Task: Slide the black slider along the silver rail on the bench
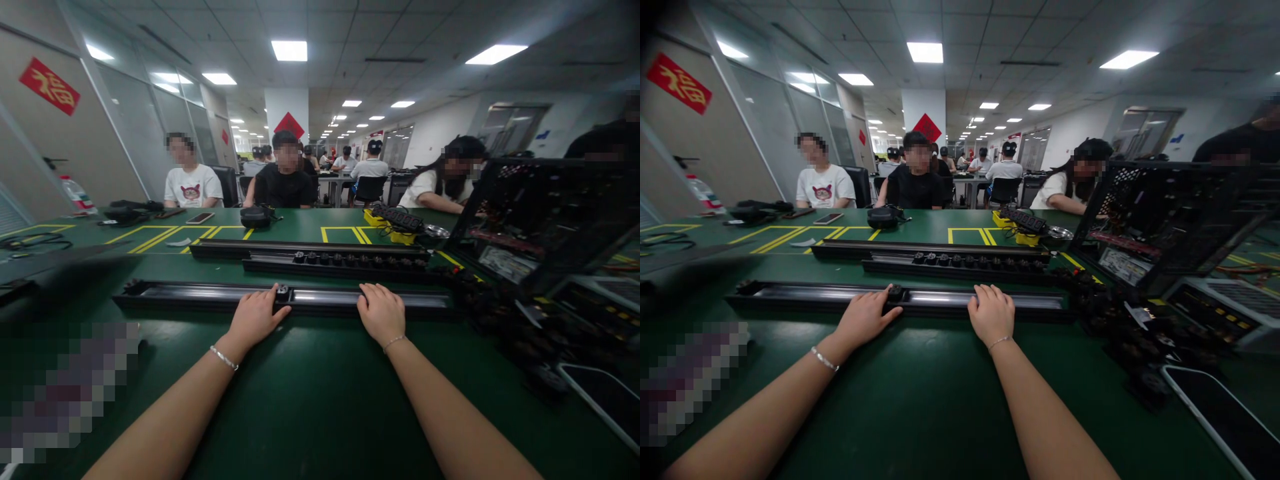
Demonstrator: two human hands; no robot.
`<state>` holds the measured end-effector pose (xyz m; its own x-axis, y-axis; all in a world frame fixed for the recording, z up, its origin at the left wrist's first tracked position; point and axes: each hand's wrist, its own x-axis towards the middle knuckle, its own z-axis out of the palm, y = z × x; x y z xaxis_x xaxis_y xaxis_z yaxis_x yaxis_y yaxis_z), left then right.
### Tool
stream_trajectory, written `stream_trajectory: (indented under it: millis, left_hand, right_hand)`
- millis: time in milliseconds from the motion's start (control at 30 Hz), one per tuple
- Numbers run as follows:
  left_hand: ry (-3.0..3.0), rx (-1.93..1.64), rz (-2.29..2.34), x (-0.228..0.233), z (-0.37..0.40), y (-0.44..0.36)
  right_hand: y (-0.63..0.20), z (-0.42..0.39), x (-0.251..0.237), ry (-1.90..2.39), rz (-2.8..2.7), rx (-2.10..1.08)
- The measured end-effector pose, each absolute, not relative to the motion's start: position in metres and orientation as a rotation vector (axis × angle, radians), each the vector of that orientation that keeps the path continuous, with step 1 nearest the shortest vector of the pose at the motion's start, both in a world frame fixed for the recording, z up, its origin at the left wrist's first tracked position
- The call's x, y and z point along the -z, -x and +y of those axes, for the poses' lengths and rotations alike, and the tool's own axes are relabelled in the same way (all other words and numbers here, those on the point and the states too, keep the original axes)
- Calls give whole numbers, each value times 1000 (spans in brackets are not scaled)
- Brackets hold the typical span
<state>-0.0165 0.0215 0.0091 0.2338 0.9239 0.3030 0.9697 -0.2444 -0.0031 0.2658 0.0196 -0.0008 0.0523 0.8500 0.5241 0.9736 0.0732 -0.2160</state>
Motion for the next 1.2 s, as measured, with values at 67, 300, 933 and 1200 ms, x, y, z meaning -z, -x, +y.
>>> stream_trajectory:
  millis: [67,300,933,1200]
  left_hand:
    - [2320,350,-1792,-9,22,16]
    - [2333,345,-1797,-11,21,16]
    - [2254,364,-1881,-10,18,3]
    - [2319,329,-1892,-12,22,7]
  right_hand:
    - [-265,19,0,1805,-1825,298]
    - [-266,20,1,1820,-1823,287]
    - [-264,19,0,1881,-1811,281]
    - [-266,18,-2,1880,-1828,224]
